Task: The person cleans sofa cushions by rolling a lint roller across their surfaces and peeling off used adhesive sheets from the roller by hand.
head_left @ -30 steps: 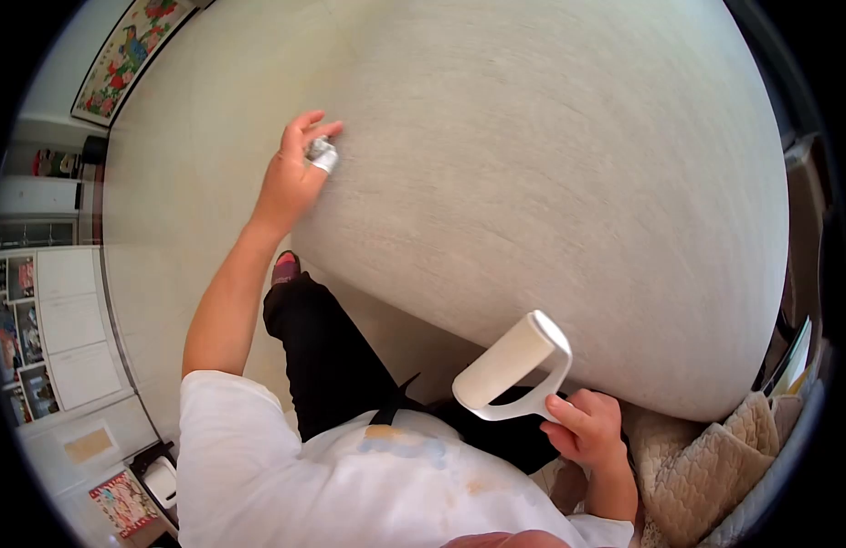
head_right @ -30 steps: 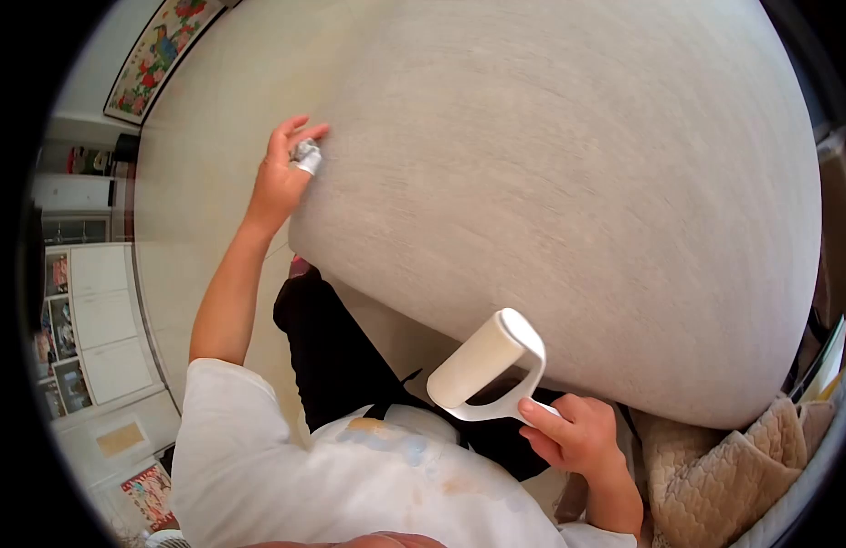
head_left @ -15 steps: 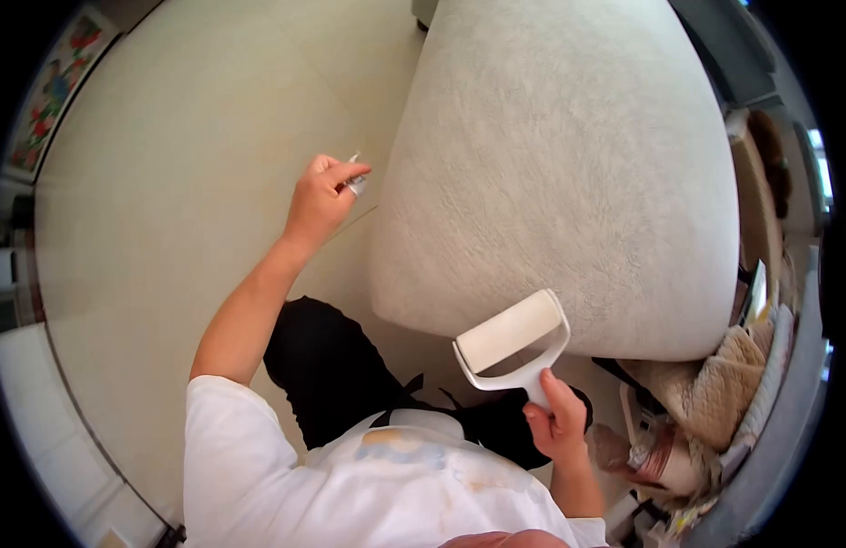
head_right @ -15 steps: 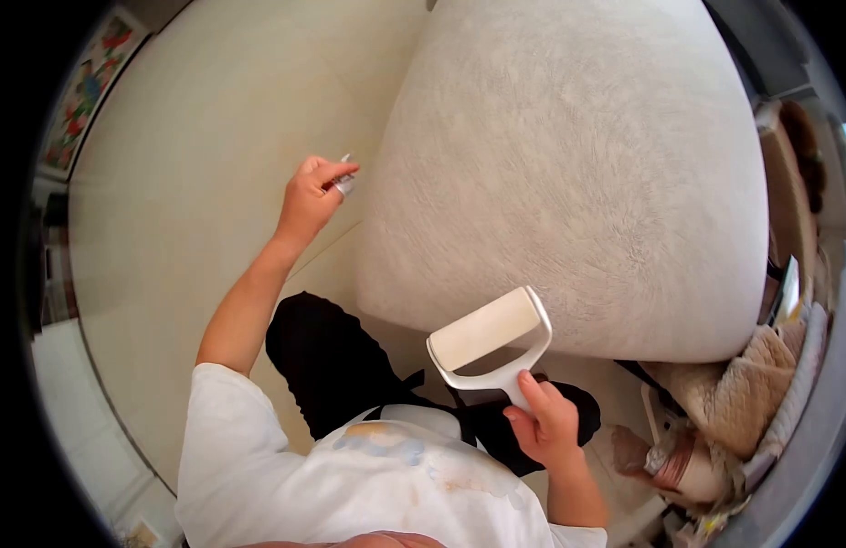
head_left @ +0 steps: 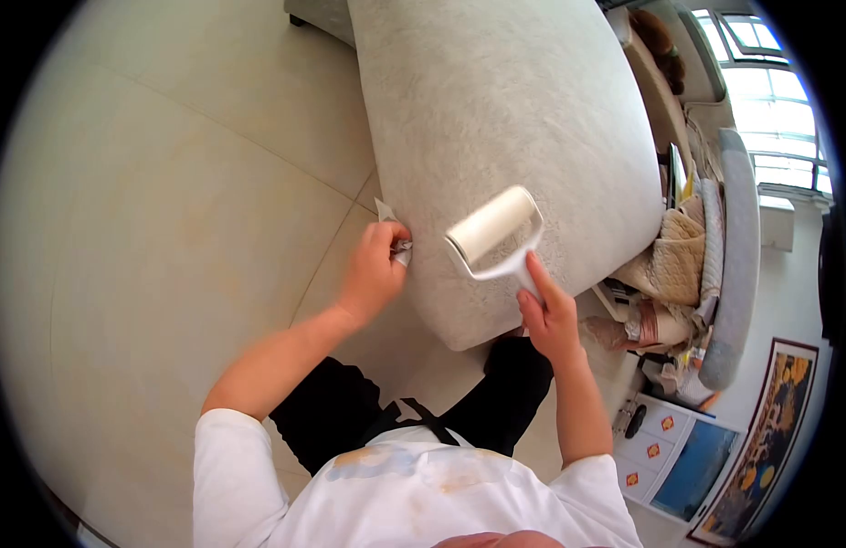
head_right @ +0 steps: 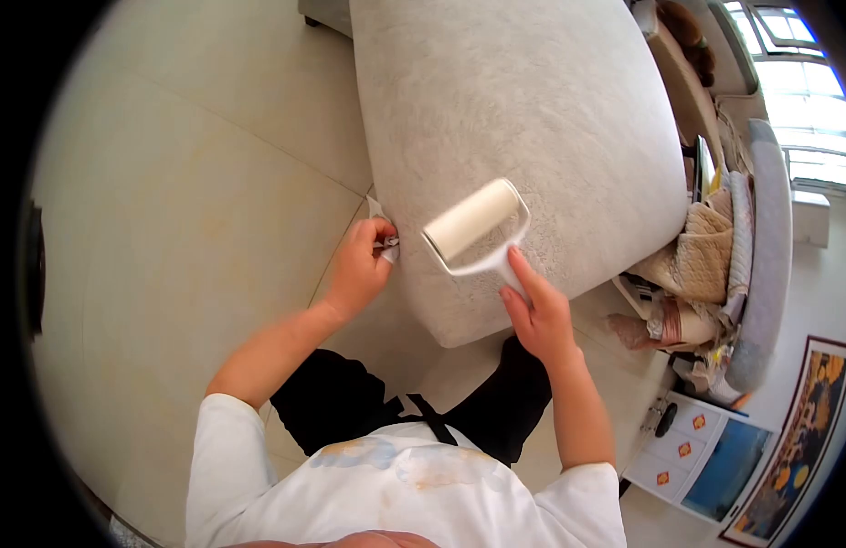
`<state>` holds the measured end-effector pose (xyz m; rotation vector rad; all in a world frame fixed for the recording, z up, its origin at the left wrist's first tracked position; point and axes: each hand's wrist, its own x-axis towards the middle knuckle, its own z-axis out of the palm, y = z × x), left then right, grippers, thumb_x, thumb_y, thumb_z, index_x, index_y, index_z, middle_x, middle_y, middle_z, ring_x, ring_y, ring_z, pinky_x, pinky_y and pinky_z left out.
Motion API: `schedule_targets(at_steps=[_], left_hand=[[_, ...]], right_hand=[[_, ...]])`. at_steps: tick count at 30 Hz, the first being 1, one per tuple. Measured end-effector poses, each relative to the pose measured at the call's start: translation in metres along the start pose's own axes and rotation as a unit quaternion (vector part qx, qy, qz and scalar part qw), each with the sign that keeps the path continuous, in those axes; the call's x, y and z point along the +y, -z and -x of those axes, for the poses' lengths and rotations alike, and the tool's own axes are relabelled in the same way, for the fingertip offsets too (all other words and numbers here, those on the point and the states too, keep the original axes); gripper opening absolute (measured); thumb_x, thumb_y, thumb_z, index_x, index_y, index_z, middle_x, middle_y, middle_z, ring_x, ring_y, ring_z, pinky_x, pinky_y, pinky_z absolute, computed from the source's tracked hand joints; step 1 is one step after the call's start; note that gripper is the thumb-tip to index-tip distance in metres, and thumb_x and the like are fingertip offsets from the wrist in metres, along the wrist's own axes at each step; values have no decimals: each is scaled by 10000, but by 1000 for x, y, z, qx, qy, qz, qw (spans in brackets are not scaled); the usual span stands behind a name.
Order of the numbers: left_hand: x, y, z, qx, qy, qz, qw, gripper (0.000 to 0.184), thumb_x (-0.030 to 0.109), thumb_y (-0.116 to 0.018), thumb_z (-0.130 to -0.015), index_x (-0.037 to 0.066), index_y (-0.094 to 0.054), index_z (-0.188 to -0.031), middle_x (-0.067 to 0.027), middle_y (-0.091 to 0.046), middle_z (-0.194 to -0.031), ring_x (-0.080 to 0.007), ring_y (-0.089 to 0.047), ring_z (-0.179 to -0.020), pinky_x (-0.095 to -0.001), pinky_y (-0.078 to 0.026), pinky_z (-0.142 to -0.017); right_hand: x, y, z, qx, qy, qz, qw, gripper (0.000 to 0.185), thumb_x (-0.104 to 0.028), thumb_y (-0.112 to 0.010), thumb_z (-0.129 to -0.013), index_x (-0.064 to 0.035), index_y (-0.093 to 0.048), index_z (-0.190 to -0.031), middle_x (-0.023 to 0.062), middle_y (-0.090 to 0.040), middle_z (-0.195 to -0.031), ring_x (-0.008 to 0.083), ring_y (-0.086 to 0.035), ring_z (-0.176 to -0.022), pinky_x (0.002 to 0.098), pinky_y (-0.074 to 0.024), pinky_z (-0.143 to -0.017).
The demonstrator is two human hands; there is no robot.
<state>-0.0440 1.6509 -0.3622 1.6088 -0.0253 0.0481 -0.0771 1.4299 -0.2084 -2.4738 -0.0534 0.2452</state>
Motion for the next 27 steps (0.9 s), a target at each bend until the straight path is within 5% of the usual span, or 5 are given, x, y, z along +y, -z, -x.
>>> schedule_targets(at_steps=[8,17,19,25,27], left_hand=[[5,8,0,-76,38,-65,994,191,-29,-534,-731,32,-501,-908,-130,-531,-868,-287,-551,-746,-357,-459,-658],[-1,-4,20,-1,72,60,996,132,-11,-555,-777,13,-555,-907,-100,-556,-917,-213,-581,-753,-307,-479,-657],[7,3,26,-36,209,200,957,137,-8,-559,-816,20,-556,-950,-67,-583,-931,-161,-595,-755,-275,-502,-675],[63,27,53,-68,304,454,835,82,22,-572,-851,64,-525,-904,-80,-605,-910,-159,-606,-769,-283,-519,-661],[69,32,67,-110,307,522,788,86,19,-576,-851,68,-519,-893,-86,-605,-919,-168,-611,-778,-283,-527,-661]], right_hand=[[-46,-38,-51,89,81,5,993,464,-71,-622,-826,-118,-516,-1275,121,-625,-1118,197,-633,-948,272,-472,-802],[-45,-38,-28,89,41,-8,995,472,-94,-617,-833,-161,-508,-1287,131,-628,-1103,198,-638,-926,288,-480,-784],[-36,-37,-3,83,24,-34,996,475,-96,-614,-836,-149,-499,-1294,132,-630,-1098,195,-638,-915,290,-480,-780],[-16,-35,68,87,-82,-91,989,473,-70,-584,-856,-83,-468,-1315,108,-638,-1067,139,-597,-773,269,-477,-709],[-23,-36,82,74,-149,-267,949,444,-51,-563,-868,-77,-483,-1304,92,-631,-1003,91,-553,-737,243,-464,-665]])
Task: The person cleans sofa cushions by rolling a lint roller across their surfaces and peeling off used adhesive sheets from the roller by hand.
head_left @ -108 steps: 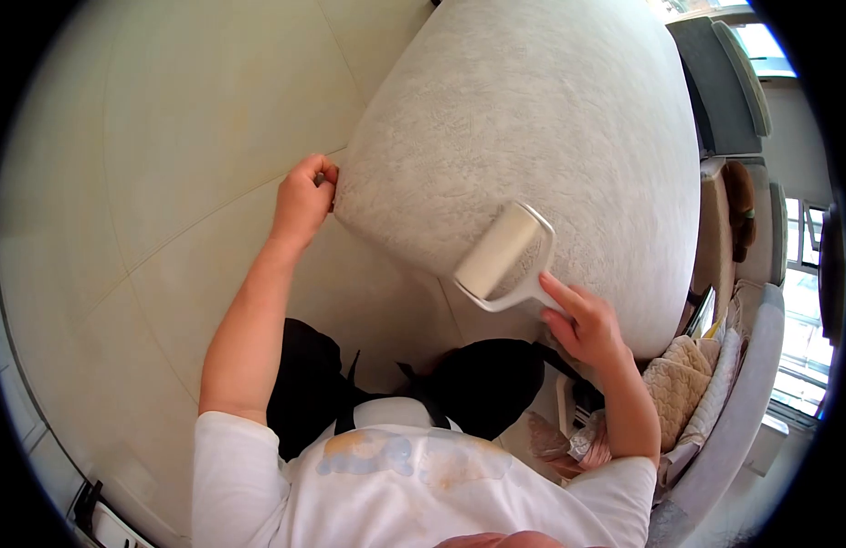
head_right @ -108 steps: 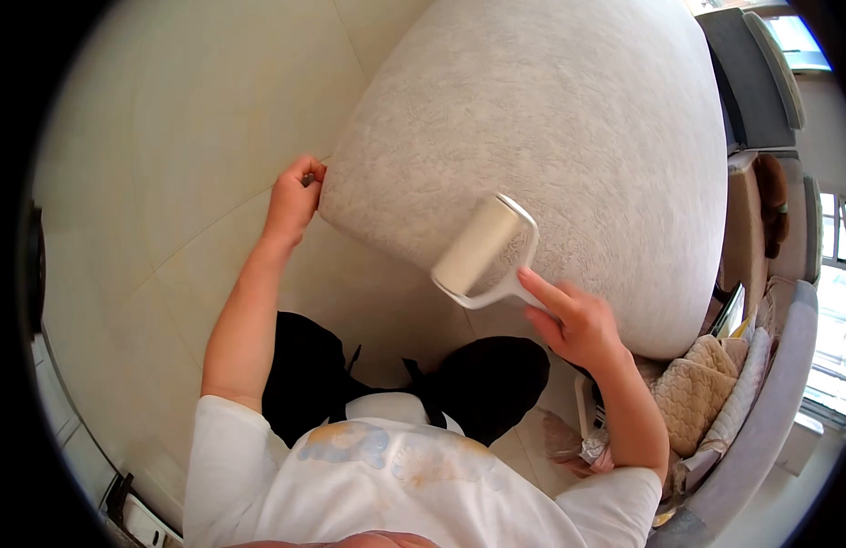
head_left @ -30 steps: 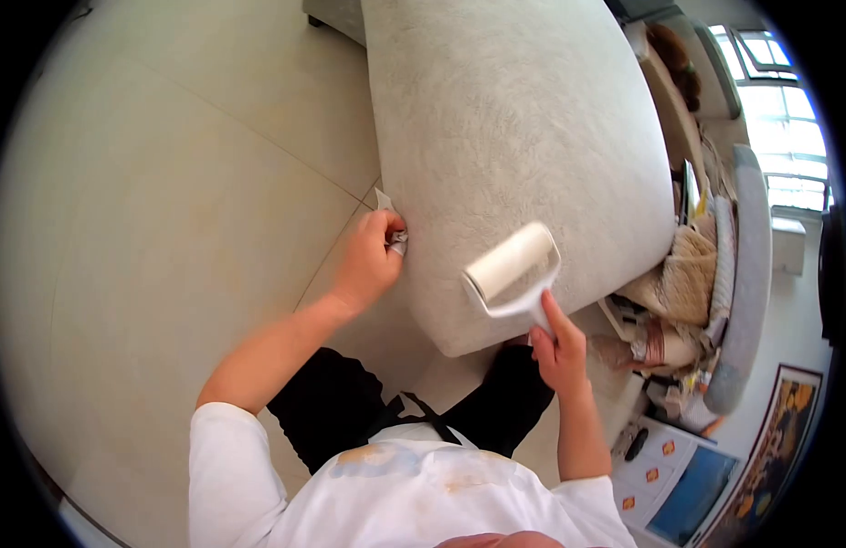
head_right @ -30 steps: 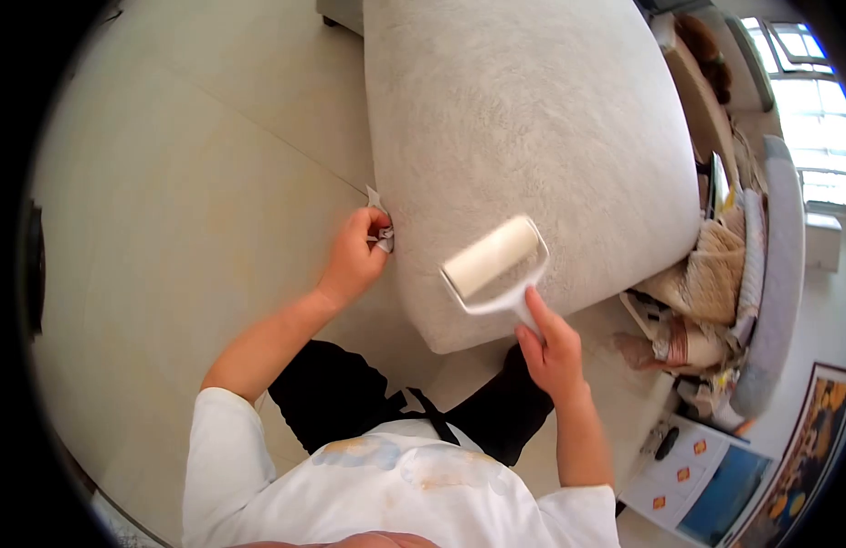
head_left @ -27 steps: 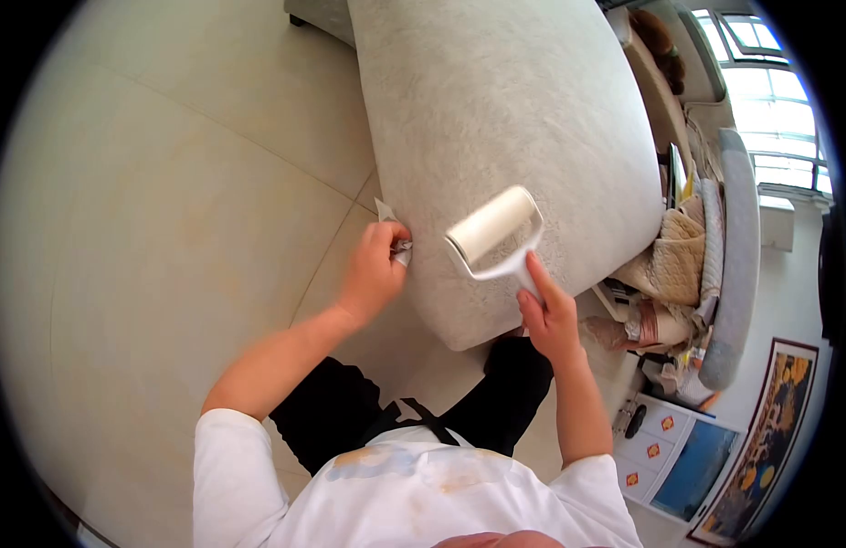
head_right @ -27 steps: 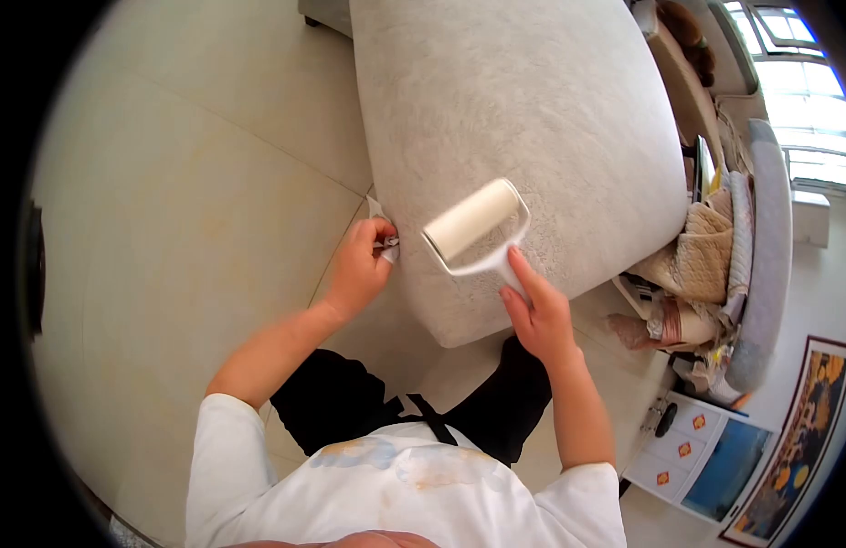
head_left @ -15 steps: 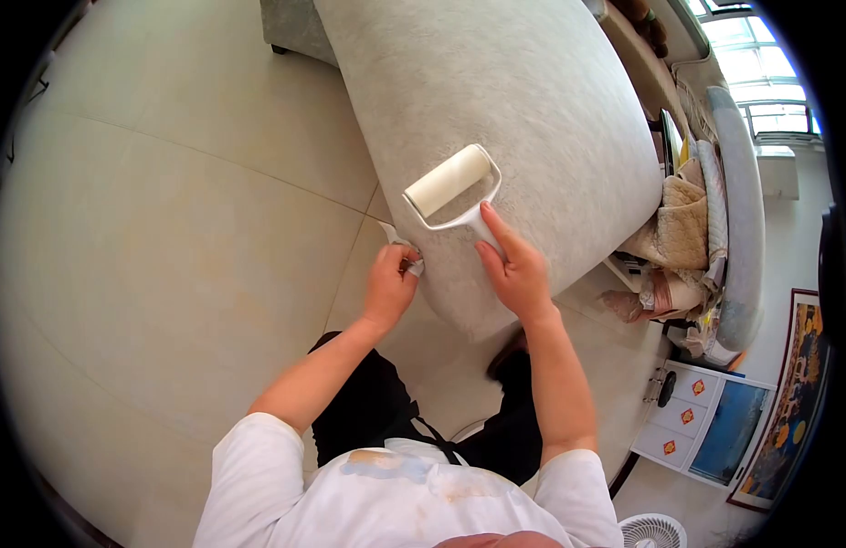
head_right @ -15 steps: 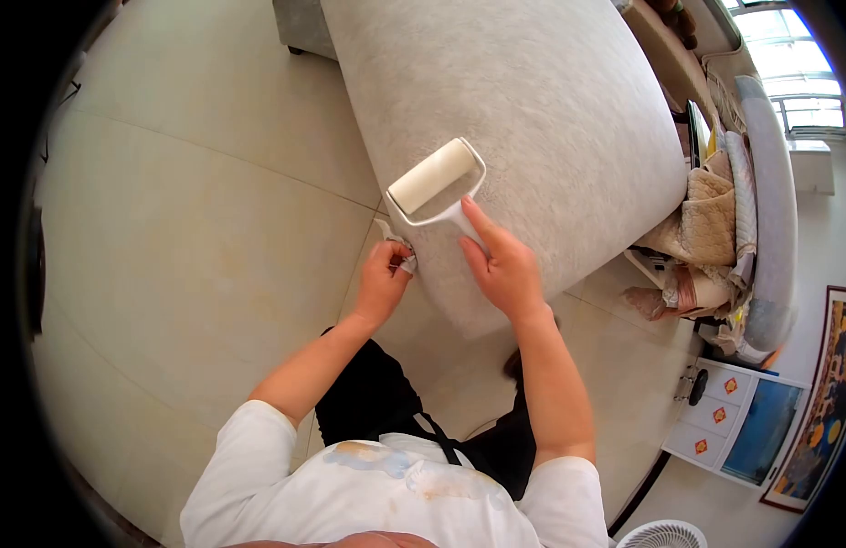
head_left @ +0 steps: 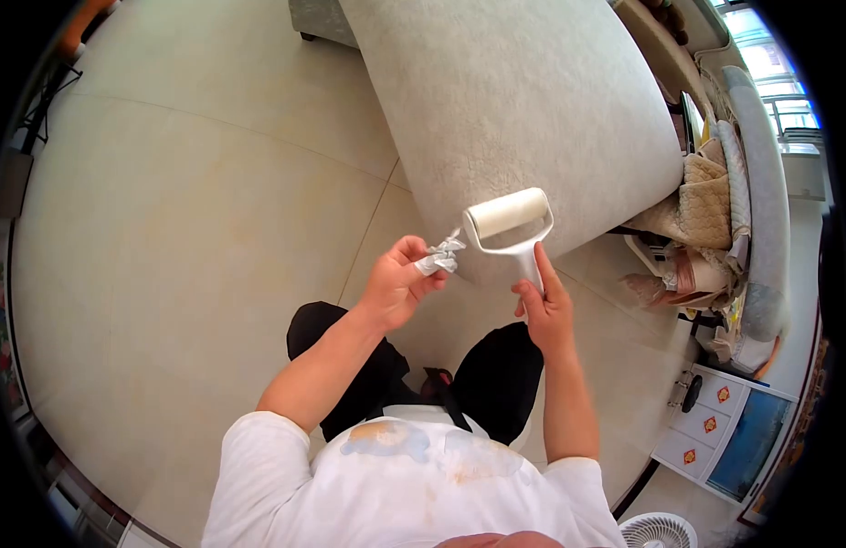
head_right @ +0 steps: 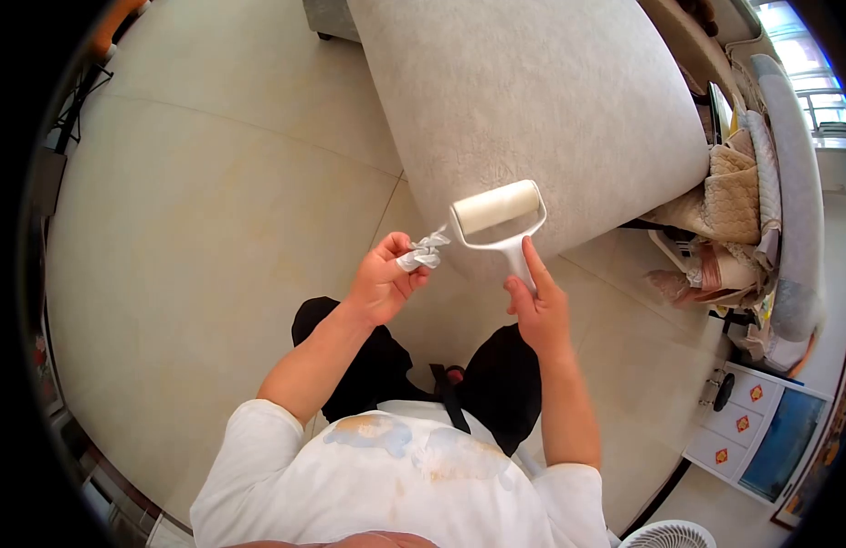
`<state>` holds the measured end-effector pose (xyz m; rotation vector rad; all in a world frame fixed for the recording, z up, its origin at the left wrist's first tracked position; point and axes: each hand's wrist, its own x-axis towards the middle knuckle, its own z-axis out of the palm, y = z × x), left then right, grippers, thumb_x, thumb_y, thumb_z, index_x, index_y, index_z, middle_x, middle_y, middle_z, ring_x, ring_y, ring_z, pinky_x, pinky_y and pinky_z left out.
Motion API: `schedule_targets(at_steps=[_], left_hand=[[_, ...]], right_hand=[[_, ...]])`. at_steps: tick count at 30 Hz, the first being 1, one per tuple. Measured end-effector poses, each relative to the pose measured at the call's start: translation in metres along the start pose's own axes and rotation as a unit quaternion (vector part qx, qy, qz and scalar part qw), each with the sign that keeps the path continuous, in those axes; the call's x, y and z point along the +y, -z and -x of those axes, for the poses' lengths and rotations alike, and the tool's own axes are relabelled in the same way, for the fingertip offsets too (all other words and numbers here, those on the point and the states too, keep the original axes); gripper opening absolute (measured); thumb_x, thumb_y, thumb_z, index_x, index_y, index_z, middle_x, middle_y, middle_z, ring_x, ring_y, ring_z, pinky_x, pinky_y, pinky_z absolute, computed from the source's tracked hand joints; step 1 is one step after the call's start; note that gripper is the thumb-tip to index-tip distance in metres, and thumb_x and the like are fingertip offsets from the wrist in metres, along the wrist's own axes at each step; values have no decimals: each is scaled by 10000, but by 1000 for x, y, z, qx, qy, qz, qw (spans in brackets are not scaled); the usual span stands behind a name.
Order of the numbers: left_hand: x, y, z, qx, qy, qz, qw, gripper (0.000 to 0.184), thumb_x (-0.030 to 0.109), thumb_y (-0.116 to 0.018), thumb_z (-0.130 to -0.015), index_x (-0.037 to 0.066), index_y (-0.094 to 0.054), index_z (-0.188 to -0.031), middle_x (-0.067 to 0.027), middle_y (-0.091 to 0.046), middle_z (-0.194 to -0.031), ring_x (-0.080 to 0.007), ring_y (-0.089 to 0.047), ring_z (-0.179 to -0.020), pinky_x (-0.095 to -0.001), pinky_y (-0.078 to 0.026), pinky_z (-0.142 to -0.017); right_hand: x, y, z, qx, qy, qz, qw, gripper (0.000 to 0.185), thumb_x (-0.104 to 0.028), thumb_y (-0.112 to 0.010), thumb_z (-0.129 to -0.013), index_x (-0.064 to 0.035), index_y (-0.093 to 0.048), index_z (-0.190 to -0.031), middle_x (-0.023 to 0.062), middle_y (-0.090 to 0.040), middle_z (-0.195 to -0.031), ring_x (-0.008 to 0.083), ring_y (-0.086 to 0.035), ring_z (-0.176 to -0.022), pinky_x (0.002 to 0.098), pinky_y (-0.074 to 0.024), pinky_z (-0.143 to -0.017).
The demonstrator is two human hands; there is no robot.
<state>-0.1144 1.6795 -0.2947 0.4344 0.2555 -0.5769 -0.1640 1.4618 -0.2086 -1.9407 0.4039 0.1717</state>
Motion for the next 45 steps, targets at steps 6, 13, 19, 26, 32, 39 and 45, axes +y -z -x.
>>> schedule_targets(at_steps=[6,13,19,26,32,39,45], left_hand=[[-19,-30,38,-136,62,154,977,85,43,-585,-857,71,-523,-908,-97,-605,-941,-197,-626,-829,-296,-546,-689],[-43,-66,53,-139,64,140,978,48,74,-530,-895,75,-534,-943,-89,-615,-916,-187,-633,-805,-303,-542,-668],[-45,-89,59,-4,73,-108,991,64,141,-553,-896,80,-540,-909,-53,-603,-815,-123,-574,-645,-246,-469,-560],[-10,-107,79,38,123,-419,899,143,174,-558,-887,47,-546,-951,-43,-600,-821,-85,-524,-594,-220,-406,-516],[-70,-146,79,79,-47,-279,956,369,206,-540,-904,31,-479,-1223,-86,-573,-1108,-181,-583,-978,-297,-508,-750],[-71,-118,87,92,-105,-220,965,232,133,-506,-899,34,-536,-1107,-76,-594,-1030,-181,-599,-948,-329,-538,-766],[7,-69,117,137,-100,-279,945,67,9,-495,-834,50,-534,-869,-36,-575,-839,-132,-574,-776,-295,-516,-687]], right_hand=[[12,-12,3,-109,199,-164,960,383,-39,-549,-880,-58,-524,-1261,50,-544,-969,89,-512,-720,226,-431,-656],[12,10,6,-118,281,-122,945,200,-10,-666,-783,-62,-655,-976,65,-530,-953,138,-520,-778,253,-425,-673],[13,44,4,-30,313,-36,949,81,-10,-659,-790,-55,-633,-852,77,-521,-926,165,-520,-756,257,-424,-651],[23,86,5,29,283,-59,957,88,-3,-658,-788,-54,-630,-855,72,-521,-898,130,-507,-698,230,-414,-614],[5,71,26,6,320,10,947,106,-19,-694,-758,-59,-642,-840,70,-529,-888,140,-543,-721,240,-445,-620],[5,48,24,-107,427,-2,898,261,12,-681,-739,-83,-650,-981,136,-577,-951,259,-576,-802,300,-470,-674],[40,61,26,-162,291,-5,943,447,50,-568,-815,-111,-546,-1231,112,-576,-922,195,-549,-761,260,-458,-654]])
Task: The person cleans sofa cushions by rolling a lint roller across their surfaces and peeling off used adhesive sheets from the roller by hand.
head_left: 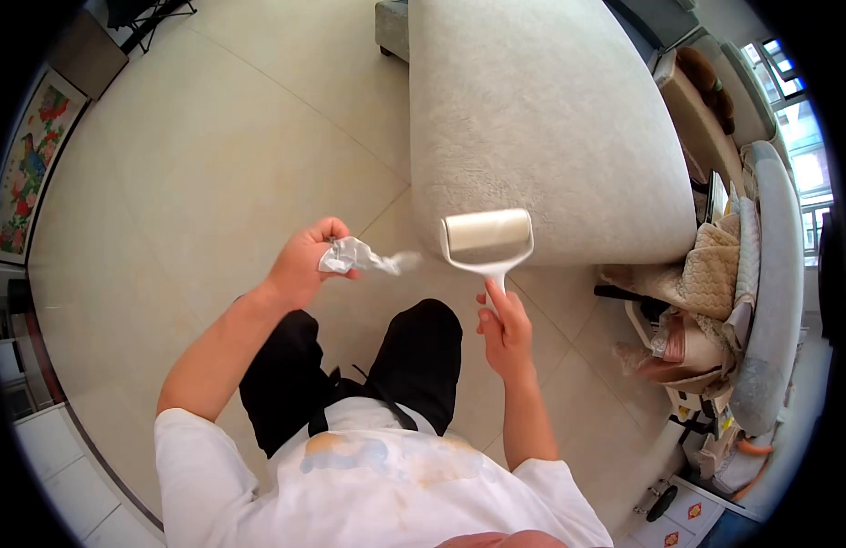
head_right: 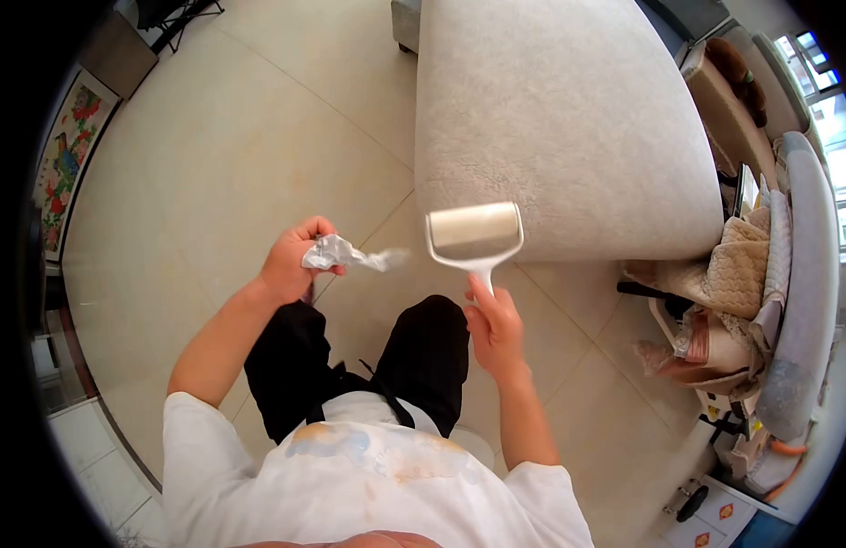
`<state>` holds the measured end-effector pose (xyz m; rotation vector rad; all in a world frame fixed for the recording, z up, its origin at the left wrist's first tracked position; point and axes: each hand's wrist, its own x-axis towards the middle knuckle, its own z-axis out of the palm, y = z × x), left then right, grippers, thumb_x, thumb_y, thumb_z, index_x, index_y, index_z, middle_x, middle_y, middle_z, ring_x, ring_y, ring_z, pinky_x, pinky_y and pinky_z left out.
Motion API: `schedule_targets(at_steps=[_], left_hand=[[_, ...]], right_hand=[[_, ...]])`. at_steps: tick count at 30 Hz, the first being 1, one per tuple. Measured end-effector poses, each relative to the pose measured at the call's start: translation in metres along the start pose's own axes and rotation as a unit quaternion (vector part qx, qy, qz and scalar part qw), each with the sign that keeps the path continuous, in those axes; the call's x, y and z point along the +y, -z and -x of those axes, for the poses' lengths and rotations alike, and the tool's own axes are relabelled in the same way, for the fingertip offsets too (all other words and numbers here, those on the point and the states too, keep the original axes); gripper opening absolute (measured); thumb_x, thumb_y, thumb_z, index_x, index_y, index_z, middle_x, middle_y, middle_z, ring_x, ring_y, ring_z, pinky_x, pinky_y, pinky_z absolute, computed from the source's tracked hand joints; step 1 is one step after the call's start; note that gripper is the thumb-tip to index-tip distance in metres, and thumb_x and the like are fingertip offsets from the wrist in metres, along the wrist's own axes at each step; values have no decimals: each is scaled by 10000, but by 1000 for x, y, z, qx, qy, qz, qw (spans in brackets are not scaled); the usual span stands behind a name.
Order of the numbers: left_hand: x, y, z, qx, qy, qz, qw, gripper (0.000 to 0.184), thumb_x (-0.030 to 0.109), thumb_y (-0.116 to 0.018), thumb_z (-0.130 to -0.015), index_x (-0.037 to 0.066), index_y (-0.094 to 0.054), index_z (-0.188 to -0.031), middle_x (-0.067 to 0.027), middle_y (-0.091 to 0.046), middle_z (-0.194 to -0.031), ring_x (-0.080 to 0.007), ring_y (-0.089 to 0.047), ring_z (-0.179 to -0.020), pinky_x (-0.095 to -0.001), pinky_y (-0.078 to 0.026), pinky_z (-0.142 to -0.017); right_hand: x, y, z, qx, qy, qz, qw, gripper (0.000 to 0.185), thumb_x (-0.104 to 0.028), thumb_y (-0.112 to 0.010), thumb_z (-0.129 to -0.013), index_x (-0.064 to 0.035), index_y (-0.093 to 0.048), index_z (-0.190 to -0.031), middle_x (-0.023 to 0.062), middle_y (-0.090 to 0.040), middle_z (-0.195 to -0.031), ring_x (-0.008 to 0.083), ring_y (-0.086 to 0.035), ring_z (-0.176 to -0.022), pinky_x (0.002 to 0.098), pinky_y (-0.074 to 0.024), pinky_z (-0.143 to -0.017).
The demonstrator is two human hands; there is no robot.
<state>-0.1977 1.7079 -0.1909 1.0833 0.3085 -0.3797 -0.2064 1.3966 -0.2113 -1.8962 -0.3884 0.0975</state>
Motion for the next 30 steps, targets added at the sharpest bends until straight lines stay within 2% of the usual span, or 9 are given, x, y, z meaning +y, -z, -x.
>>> schedule_targets(at_steps=[3,5,8,12,15,18,21,23,30], left_hand=[[1,18,-13,15,-9,-47,999,72,-7,-489,-810,62,-475,-824,-12,-483,-745,-110,-485,-681,-272,-455,-678],[-2,36,-22,1,-53,-268,962,60,9,-467,-804,66,-465,-821,-9,-475,-761,-109,-489,-695,-270,-429,-653],[4,64,-30,2,-8,-349,937,122,110,-530,-829,52,-428,-863,-13,-440,-744,-104,-395,-660,-250,-369,-609],[2,104,-49,53,90,-287,952,182,170,-575,-815,59,-431,-802,-22,-438,-757,-105,-404,-699,-257,-374,-617],[-19,134,-72,51,46,-291,954,240,190,-601,-799,66,-413,-717,-46,-467,-796,-118,-427,-710,-260,-382,-600],[-26,146,-102,55,-73,-205,974,279,156,-593,-796,70,-374,-648,-79,-509,-843,-139,-473,-669,-279,-402,-581],[-17,148,-132,29,13,-85,996,155,93,-541,-799,78,-409,-719,-100,-540,-904,-164,-539,-699,-325,-477,-671],[-17,149,-152,-17,94,-38,995,80,50,-533,-783,64,-455,-798,-109,-541,-929,-157,-539,-657,-299,-464,-581],[-30,133,-252,-122,166,-160,966,259,119,-550,-836,31,-533,-1079,-59,-552,-824,-113,-486,-604,-254,-352,-472]], right_hand=[[32,-1,12,-17,48,69,996,484,31,-494,-872,-84,-426,-1337,96,-557,-977,90,-510,-655,209,-458,-549],[38,-4,15,16,-11,93,995,519,18,-496,-874,-94,-384,-1368,83,-569,-952,83,-503,-625,213,-452,-536],[33,-11,5,37,-117,56,991,528,-5,-489,-879,-103,-365,-1383,57,-580,-876,70,-483,-597,214,-441,-524],[25,-12,-31,55,-136,86,985,522,-27,-530,-857,-95,-410,-1361,20,-541,-724,64,-453,-533,224,-417,-512],[13,-16,-74,53,-162,95,981,511,-42,-528,-866,-111,-416,-1359,14,-540,-697,64,-449,-524,224,-414,-507],[15,-19,-117,40,-173,117,977,510,-58,-493,-890,-157,-388,-1380,-11,-499,-683,50,-430,-526,213,-407,-487],[13,-27,-157,55,-192,113,973,487,-103,-524,-887,-202,-431,-1355,-21,-507,-653,53,-415,-497,232,-391,-487],[11,-31,-180,58,-205,120,970,482,-105,-529,-885,-213,-444,-1347,-25,-489,-638,50,-405,-491,228,-386,-480],[5,-45,-258,81,-225,174,955,453,-156,-541,-878,-217,-478,-1322,-22,-474,-617,67,-433,-470,239,-407,-473]])
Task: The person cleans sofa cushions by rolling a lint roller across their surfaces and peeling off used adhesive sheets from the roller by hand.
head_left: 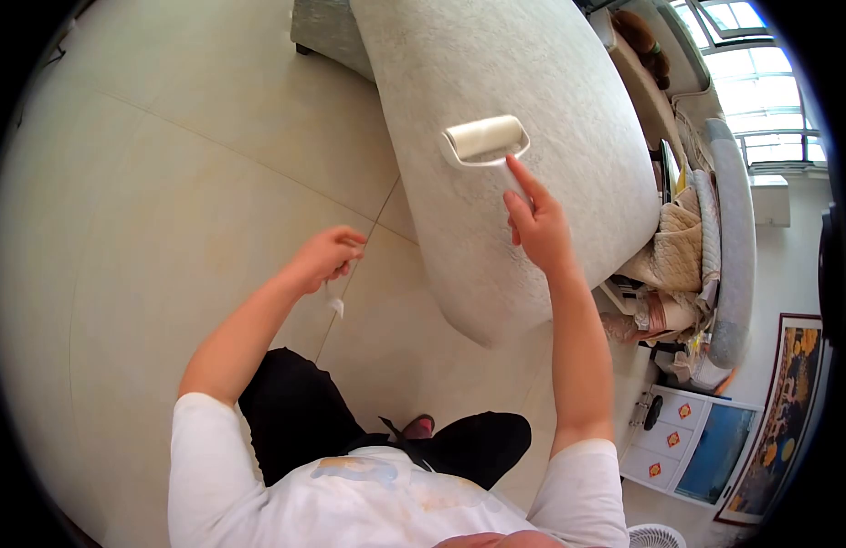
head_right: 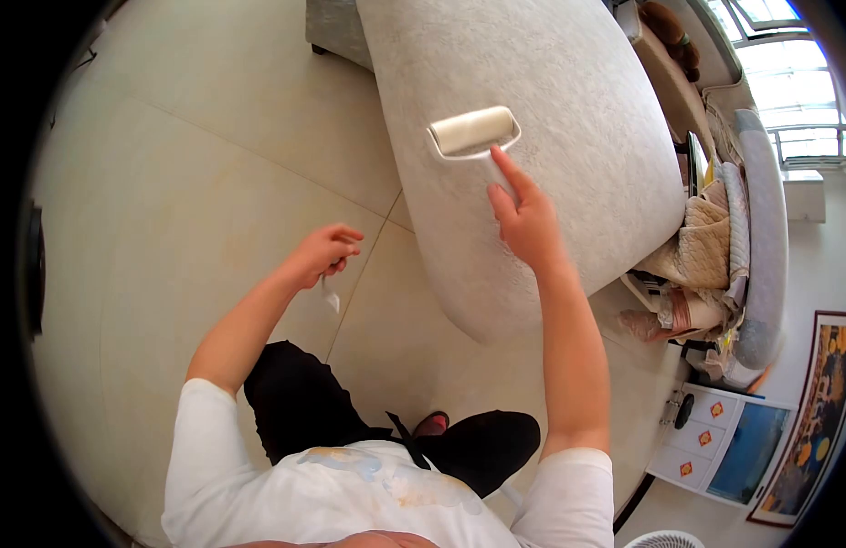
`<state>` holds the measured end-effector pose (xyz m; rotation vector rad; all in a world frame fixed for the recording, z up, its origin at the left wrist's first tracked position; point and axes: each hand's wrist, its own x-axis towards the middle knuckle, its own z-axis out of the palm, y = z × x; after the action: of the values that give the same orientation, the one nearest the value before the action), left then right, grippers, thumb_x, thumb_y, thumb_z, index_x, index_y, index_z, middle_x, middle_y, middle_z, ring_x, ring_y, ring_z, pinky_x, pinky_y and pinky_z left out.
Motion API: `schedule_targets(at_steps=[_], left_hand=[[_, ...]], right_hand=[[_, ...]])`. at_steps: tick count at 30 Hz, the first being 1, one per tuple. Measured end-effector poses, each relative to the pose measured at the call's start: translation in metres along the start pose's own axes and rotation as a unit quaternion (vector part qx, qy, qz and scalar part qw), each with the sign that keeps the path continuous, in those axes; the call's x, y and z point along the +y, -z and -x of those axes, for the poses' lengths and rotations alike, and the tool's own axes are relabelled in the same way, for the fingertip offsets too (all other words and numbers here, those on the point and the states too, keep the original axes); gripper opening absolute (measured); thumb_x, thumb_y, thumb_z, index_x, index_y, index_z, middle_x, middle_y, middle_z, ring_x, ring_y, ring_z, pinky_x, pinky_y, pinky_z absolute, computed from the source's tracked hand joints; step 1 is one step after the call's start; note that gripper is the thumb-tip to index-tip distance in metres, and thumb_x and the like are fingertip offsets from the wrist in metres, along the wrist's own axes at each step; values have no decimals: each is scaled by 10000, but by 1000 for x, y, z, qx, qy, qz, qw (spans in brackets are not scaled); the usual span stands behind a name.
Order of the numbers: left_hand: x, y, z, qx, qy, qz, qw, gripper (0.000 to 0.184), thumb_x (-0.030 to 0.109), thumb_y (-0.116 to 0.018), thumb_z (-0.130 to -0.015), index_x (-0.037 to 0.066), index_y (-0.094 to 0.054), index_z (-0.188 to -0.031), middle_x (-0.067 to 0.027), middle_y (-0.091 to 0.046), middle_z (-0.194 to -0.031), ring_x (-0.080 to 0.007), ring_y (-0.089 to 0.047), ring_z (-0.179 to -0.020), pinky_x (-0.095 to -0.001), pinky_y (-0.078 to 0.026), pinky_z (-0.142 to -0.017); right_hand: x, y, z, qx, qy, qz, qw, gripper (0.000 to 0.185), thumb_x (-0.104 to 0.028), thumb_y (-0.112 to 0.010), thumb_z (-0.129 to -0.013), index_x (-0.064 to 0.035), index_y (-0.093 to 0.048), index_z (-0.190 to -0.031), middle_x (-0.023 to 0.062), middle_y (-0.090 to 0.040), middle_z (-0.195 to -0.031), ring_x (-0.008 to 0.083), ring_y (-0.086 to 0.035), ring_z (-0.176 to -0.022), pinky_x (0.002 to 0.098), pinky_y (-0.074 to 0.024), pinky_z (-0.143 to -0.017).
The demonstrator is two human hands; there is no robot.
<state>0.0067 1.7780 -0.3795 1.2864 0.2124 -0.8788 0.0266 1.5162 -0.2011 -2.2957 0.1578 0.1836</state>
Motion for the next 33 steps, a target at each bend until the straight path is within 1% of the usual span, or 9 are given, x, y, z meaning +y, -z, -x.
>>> schedule_targets(at_steps=[6,11,14,21,23,25,28,32,33], left_hand=[[25,-20,-64,-82,-10,38,996,384,388,-449,-917,84,-540,-1133,-21,-534,-821,-98,-447,-580,-228,-308,-478],[15,-56,-70,47,2,121,992,644,599,-416,-860,92,-455,-1255,-64,-515,-1148,-134,-530,-795,-243,-320,-509],[6,-65,-68,48,-1,116,992,703,620,-416,-850,84,-393,-1306,-79,-464,-1257,-147,-534,-872,-250,-319,-506],[11,-85,-65,-32,-15,55,998,673,638,-417,-838,163,-367,-1313,-19,-477,-1176,-140,-512,-828,-260,-332,-504],[13,-91,-58,25,-21,14,999,652,615,-362,-853,203,-278,-1352,-7,-392,-1291,-157,-420,-913,-272,-344,-548],[16,-101,-49,66,-34,-2,997,582,626,-367,-852,227,-342,-1276,10,-434,-1197,-142,-418,-865,-267,-341,-536],[17,-109,-37,112,-58,-20,992,534,644,-363,-851,253,-394,-1213,30,-475,-1107,-125,-415,-839,-266,-338,-525],[18,-122,-15,122,-61,-28,990,556,656,-346,-849,259,-376,-1237,36,-471,-1100,-126,-418,-856,-271,-335,-531],[18,-128,-10,122,-67,-41,989,556,656,-346,-849,259,-376,-1237,36,-471,-1100,-126,-418,-856,-271,-335,-531]], right_hand=[[-37,-20,-60,21,7,49,999,457,-192,-540,-870,-225,-479,-1322,7,-499,-624,86,-459,-480,268,-428,-502],[-26,-24,-64,44,27,70,996,452,-214,-533,-875,-250,-475,-1322,29,-501,-624,108,-479,-508,287,-445,-552],[-16,-13,-18,37,-2,78,996,452,-216,-529,-877,-251,-471,-1324,48,-520,-642,122,-488,-526,291,-452,-581],[45,15,117,19,-51,69,996,482,-189,-555,-868,-235,-448,-1335,132,-644,-842,183,-562,-646,297,-468,-666],[59,16,153,7,-85,48,995,486,-182,-560,-865,-229,-446,-1335,151,-654,-915,198,-593,-694,304,-473,-697],[83,13,184,30,-8,22,999,486,-159,-556,-864,-227,-449,-1332,177,-631,-1024,213,-616,-767,316,-477,-740],[106,8,226,64,25,43,997,455,-103,-542,-865,-151,-479,-1313,36,-661,-969,114,-528,-619,266,-469,-621],[144,-17,286,137,87,50,985,432,-110,-523,-874,-139,-490,-1304,55,-639,-872,105,-540,-614,252,-468,-594],[142,-25,303,126,-42,-98,986,450,-110,-495,-888,-145,-448,-1334,51,-600,-819,101,-533,-603,245,-460,-571]])
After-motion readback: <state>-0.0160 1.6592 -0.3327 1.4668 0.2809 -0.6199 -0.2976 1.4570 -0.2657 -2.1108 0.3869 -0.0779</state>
